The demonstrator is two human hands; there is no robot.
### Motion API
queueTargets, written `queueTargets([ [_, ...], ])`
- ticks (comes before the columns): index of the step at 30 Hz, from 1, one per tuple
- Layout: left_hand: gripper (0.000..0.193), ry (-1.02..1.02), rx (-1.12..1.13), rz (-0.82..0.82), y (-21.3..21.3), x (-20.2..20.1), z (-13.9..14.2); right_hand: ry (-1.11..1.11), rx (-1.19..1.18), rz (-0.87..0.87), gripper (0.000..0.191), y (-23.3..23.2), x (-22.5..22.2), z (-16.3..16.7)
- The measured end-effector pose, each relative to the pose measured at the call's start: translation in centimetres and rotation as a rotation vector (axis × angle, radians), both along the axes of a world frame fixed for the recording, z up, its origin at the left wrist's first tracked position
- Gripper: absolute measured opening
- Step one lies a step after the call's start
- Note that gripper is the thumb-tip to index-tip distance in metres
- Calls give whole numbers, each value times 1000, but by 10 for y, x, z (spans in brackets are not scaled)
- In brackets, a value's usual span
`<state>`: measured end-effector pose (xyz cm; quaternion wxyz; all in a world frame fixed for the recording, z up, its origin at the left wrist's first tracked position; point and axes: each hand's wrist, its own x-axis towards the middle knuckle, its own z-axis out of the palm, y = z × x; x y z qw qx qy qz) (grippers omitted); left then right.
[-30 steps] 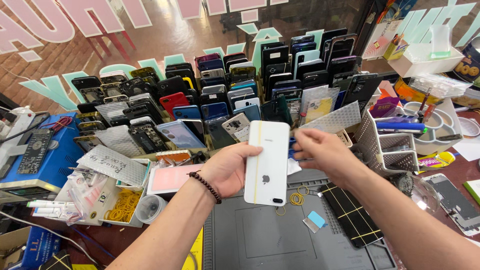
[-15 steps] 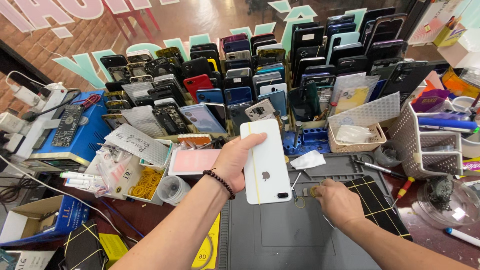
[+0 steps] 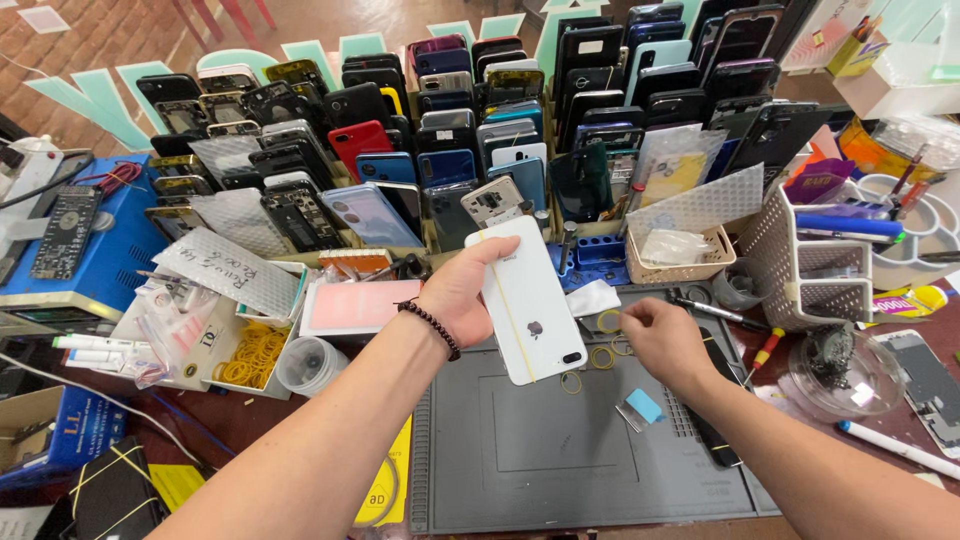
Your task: The person applies adhesive to the back of a white smartphone, presses it into place, and then uses a cloth to wipe the back surface. The person also handles a rubber band and a spray can during the process.
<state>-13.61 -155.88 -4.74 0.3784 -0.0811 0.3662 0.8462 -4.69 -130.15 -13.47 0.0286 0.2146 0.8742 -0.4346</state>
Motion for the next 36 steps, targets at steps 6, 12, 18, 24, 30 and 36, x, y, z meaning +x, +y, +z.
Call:
queueTargets([
  [6,35,158,-82,-46,13,16,17,224,-463,-52,20,-1,-10,59],
  [12,35,209,-47,-104,27,39,46,406,-549,46,16,-23,-13,132],
  [18,35,317,-34,-125,31,44,68,437,-521,152,16,-44,-7,172],
  [24,40,307,112,-192,29,37,68,417,-334,199,13,-49,-2,179],
  [30,33,-80,129,-201,11,12,51,406,-237,541,18,-45,10,186],
  [36,31,-186,61,10,-17,-27,48,6,-363,480,27,-51,38,198],
])
